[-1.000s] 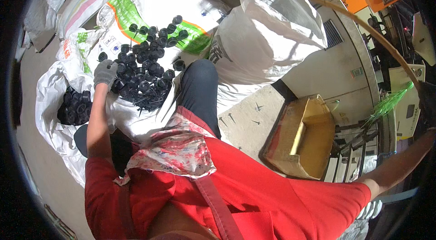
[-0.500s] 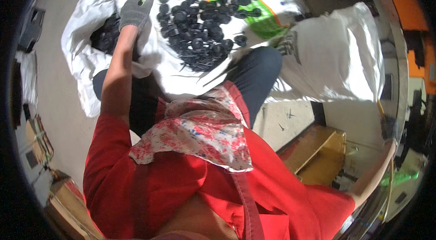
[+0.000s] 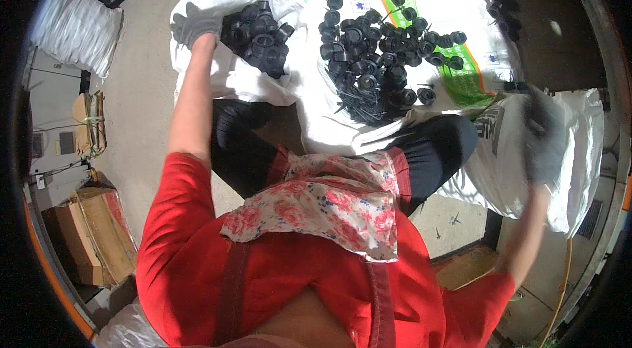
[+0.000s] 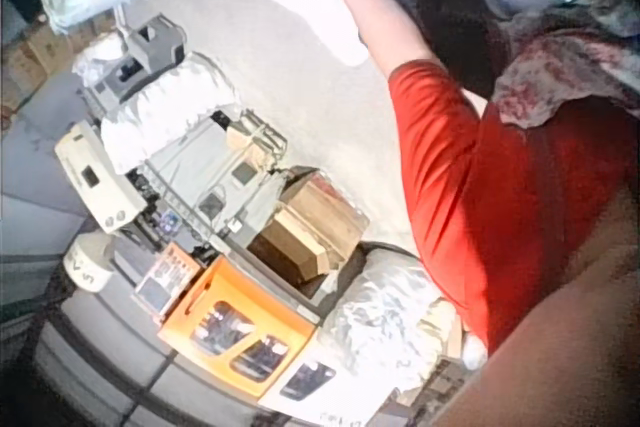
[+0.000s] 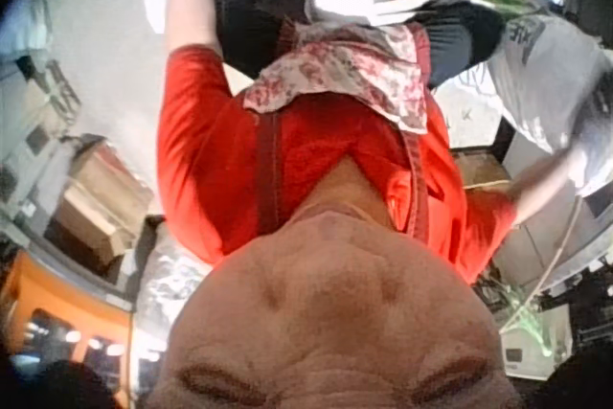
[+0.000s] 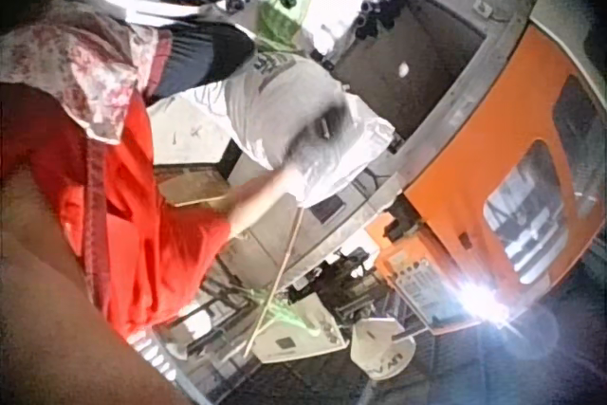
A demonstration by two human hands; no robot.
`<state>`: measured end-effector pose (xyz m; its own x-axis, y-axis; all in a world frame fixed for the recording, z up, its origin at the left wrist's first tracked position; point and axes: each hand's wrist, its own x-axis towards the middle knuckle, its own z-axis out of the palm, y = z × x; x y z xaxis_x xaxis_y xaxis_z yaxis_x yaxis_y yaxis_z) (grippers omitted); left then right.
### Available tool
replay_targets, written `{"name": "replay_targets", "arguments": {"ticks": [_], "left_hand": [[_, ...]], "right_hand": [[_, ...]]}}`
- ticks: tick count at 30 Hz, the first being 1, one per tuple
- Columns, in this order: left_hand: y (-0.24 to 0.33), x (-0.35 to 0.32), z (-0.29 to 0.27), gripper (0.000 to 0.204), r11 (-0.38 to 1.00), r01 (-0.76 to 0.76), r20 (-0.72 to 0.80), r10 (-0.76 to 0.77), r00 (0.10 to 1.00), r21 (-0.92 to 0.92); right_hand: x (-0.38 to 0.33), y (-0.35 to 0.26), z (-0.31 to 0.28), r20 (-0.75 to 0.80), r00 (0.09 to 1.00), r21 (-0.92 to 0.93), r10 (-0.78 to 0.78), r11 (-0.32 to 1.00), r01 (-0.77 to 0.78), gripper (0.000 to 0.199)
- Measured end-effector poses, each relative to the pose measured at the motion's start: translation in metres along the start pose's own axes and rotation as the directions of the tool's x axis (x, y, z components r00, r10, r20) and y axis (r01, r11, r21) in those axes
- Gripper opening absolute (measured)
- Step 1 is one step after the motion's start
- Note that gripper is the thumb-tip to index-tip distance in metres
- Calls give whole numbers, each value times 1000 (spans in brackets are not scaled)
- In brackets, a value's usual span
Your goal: The person sits on the floor and assembles small black plastic components by hand. They pick up a round base and a spike-like piece, then press them together to form a unit. The assembled units are placed into a white sack.
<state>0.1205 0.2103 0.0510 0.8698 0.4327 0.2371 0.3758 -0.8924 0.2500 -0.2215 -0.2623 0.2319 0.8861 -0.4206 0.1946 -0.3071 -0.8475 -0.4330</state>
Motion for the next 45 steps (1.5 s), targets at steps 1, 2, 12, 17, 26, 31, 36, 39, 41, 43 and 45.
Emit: {"name": "replay_targets", "arguments": {"ticks": [1,2,12,17,26,31,36,39,41,43,45], "left_hand": [[-18,14,7,93,996,57,102,-64,993,64],[-33,21,23,94,990,55,157,-76,985,128],[-188,9,138,65,951,229,359,-144,922,-207],[-190,21,156,40,406,671,605,-296,739,-621],[-201,229,-105,32,676,-190,25,294,955,-712],[-164,193,-126,33,567,-128,130,392,911,-814],[-109,95,-44,35,325,486,545,117,830,-811],[-90,71,-29,31,480,485,589,87,803,-731],[-77,65,-25,32,406,525,612,114,783,-748],[-82,63,-11,31,278,581,637,192,746,-765],[-85,53,5,31,131,563,573,310,759,-816]], "right_hand": [[21,-31,52,89,992,87,-89,993,82,43],[36,-61,95,177,967,106,-183,980,166,45],[170,-212,412,538,842,-13,31,1000,-28,94],[175,-220,467,449,771,-131,-453,820,558,25],[336,-305,361,-198,762,-325,-617,774,543,31],[352,-232,304,-244,771,-102,-588,806,583,24],[289,-173,389,237,792,-305,-562,731,610,21],[254,-176,371,244,963,192,-111,979,65,39],[235,-178,355,48,962,57,-270,962,268,45],[193,-187,348,44,776,-104,-630,769,631,39],[161,-200,356,273,669,-38,-691,687,726,34]]}}
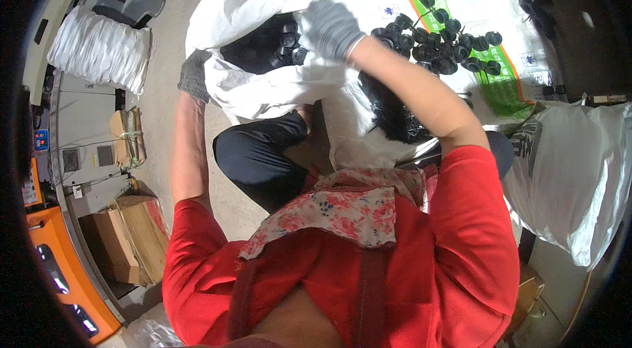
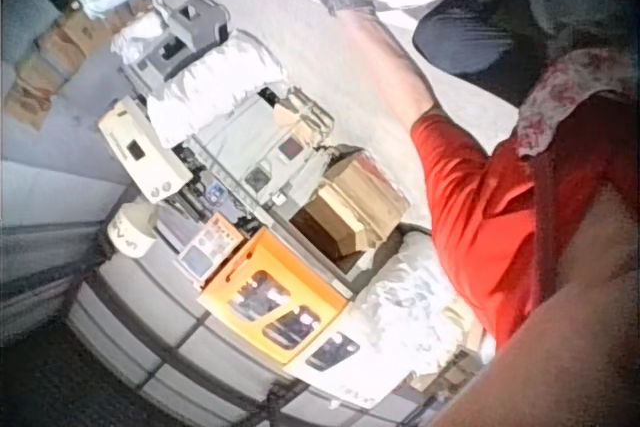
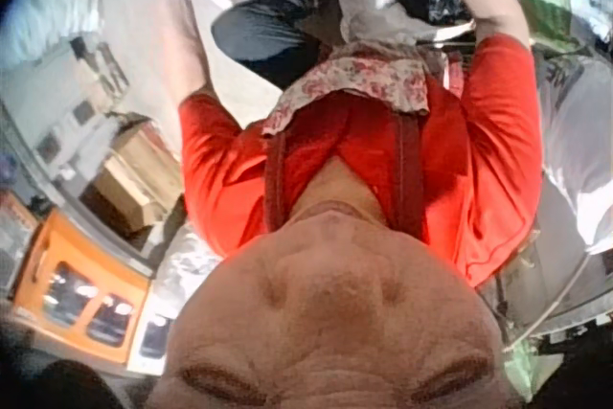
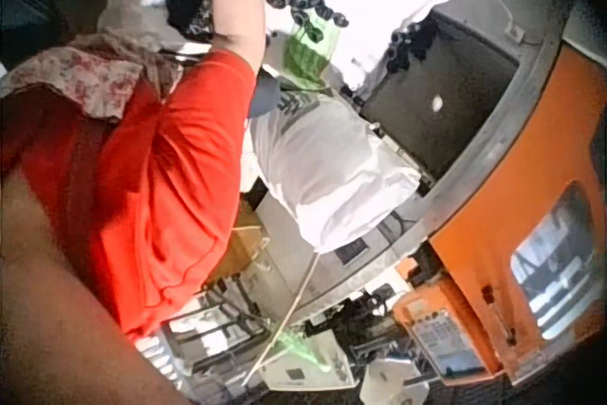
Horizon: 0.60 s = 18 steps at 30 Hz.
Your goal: The person sits on the floor and assembles small black plastic components by hand. They pick up a round base and a spike-like piece, then press them together to form a unit. The assembled units are placed into a white sack.
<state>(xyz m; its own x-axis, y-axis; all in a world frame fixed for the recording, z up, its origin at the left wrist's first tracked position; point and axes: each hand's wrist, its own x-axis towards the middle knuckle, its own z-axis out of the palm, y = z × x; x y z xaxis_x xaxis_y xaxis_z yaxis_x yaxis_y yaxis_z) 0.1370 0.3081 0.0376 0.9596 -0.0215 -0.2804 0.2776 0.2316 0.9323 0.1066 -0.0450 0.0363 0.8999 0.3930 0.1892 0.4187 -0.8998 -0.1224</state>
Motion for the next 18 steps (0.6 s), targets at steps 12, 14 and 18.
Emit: {"name": "replay_targets", "arguments": {"ticks": [12,14,18], "left_hand": [[29,-81,110,68,31,114,-115,458,882,993],[17,-90,122,67,-282,-62,271,806,527,957],[-3,-101,198,53,217,-544,406,461,789,810]], "right_hand": [[-136,-52,42,-161,971,138,-177,970,200,32],[-163,-65,39,-176,957,383,-231,880,282,31],[-199,-47,17,237,966,360,100,915,-183,18]]}}
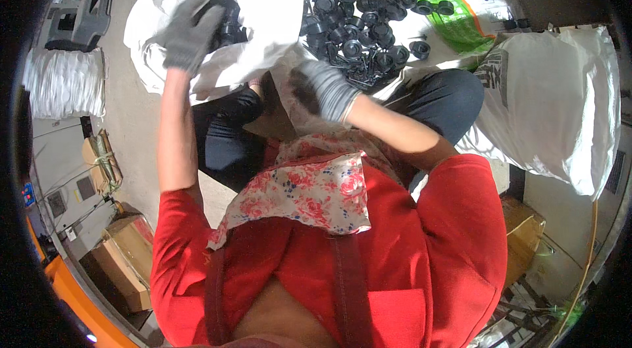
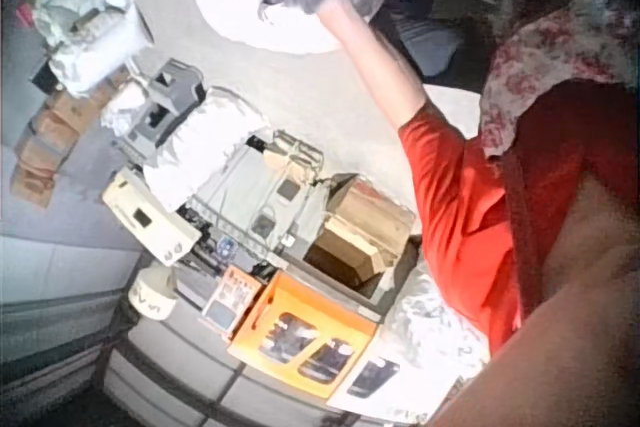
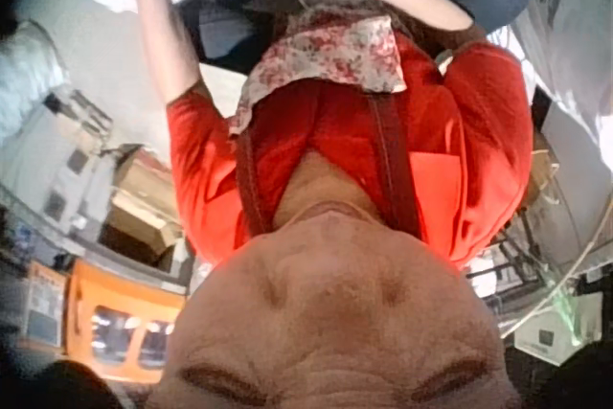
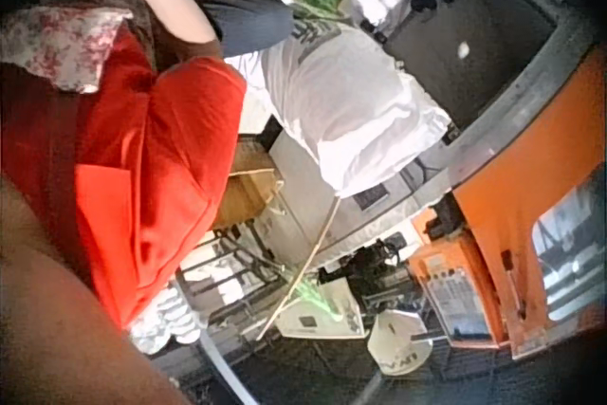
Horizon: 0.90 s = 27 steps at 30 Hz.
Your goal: The person sits on the floor and assembles small black plastic components by hand. They pick up a round base and a spike-like piece, then press them together to form a unit. The assembled units are placed into a white sack.
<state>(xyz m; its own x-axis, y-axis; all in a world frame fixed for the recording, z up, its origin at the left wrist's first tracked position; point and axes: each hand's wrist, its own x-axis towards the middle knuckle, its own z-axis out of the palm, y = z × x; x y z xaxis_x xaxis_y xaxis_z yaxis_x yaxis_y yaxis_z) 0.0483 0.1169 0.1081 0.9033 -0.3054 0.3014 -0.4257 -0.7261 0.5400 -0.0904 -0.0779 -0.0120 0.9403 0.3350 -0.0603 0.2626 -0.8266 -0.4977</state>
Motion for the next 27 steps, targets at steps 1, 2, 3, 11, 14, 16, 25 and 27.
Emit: {"name": "replay_targets", "arguments": {"ticks": [1,2,3,11,14,16,25,27], "left_hand": [[-3,5,15,53,996,79,134,-71,988,-51],[-9,8,29,54,991,131,211,-120,970,-38],[-20,9,44,54,993,121,205,-116,972,-13],[5,2,78,53,998,-57,194,59,979,-16],[4,0,77,53,994,-100,115,95,989,38],[-3,-4,74,52,994,-102,46,100,994,39],[-1,-5,85,49,944,-329,-79,328,941,-2],[4,-5,85,48,946,-325,-71,323,944,-20]], "right_hand": [[2,11,-3,169,960,-31,225,974,-223,16],[-2,19,-19,62,975,24,211,977,-213,20],[-15,28,-27,-157,947,96,279,959,-267,24],[-48,192,58,275,747,114,606,751,-651,55],[-42,170,68,384,666,-47,640,734,-678,93],[-22,137,59,450,616,-145,647,733,-664,115],[0,162,87,439,670,-311,599,801,-512,107],[0,168,100,407,688,-338,601,799,-498,103]]}}
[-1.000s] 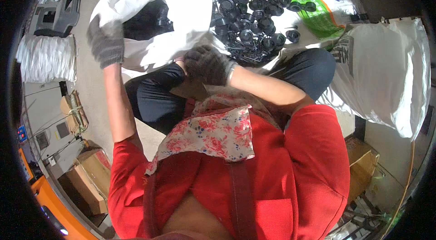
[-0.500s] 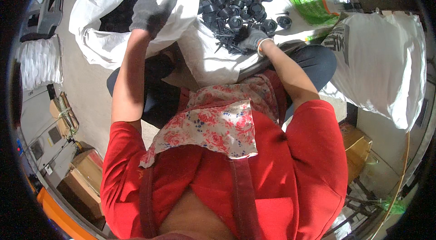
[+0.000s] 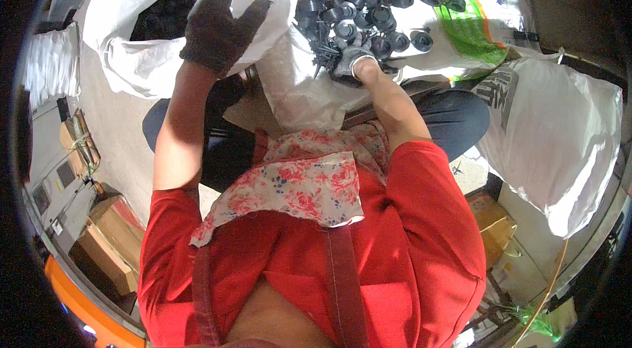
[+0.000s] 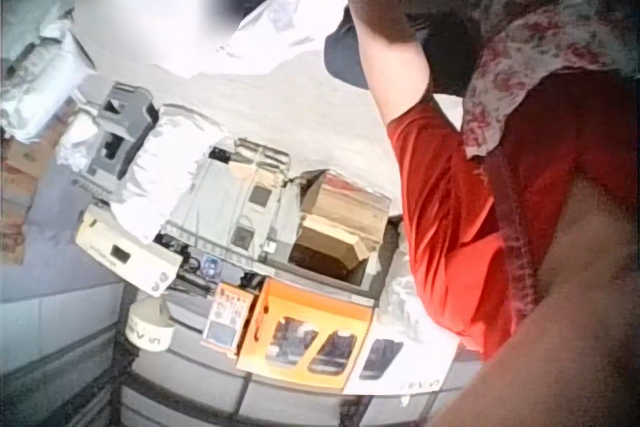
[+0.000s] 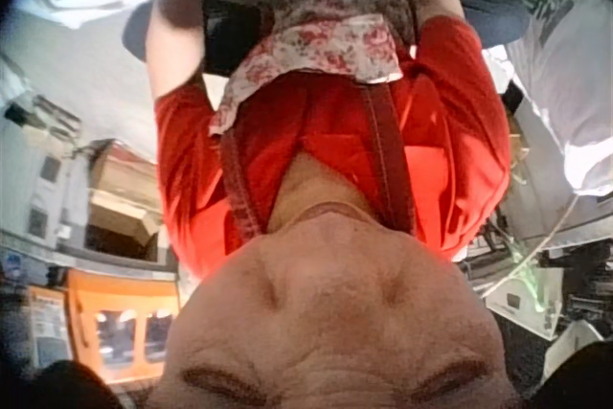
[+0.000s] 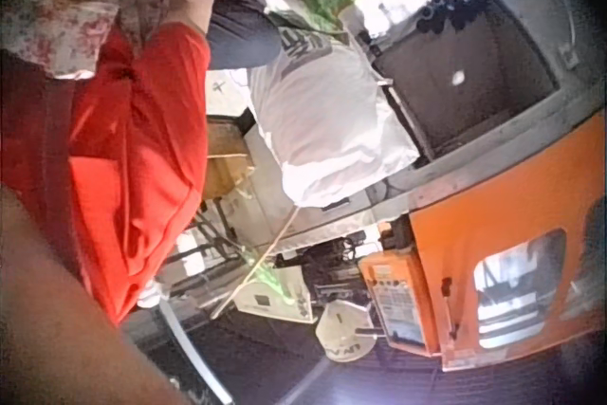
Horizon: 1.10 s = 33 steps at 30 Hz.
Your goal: The person sits on the floor and assembles small black plastic components by hand. They pick up a round base and a spike-like piece, then press them together to form a unit. The assembled units are placed into a white sack.
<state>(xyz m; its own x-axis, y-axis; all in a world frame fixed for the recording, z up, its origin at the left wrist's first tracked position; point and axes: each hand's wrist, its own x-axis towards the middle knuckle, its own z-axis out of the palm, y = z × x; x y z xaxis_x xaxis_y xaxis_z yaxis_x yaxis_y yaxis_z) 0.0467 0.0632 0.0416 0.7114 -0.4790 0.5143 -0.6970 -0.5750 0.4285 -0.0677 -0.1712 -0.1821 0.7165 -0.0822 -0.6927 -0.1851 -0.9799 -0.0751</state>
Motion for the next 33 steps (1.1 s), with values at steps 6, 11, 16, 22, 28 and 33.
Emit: {"name": "replay_targets", "arguments": {"ticks": [6,11,16,22,28,33], "left_hand": [[4,4,-2,45,999,-46,0,46,999,30],[7,6,-1,44,1000,-3,32,3,999,3],[1,3,5,44,1000,-15,28,15,1000,6],[-1,4,4,42,1000,15,56,-15,998,8],[-5,3,-4,41,1000,-18,-6,18,1000,6],[4,9,-2,35,1000,3,16,-2,1000,-19]], "right_hand": [[-2,12,10,64,958,27,-281,960,280,63],[-2,2,6,74,978,67,-195,979,191,59],[-1,4,2,54,984,22,-171,985,170,56],[-23,9,-16,83,958,-30,-275,960,278,57],[-93,-24,-108,-115,781,252,-614,743,620,45],[-107,21,-121,-403,800,731,-445,370,574,44]]}}
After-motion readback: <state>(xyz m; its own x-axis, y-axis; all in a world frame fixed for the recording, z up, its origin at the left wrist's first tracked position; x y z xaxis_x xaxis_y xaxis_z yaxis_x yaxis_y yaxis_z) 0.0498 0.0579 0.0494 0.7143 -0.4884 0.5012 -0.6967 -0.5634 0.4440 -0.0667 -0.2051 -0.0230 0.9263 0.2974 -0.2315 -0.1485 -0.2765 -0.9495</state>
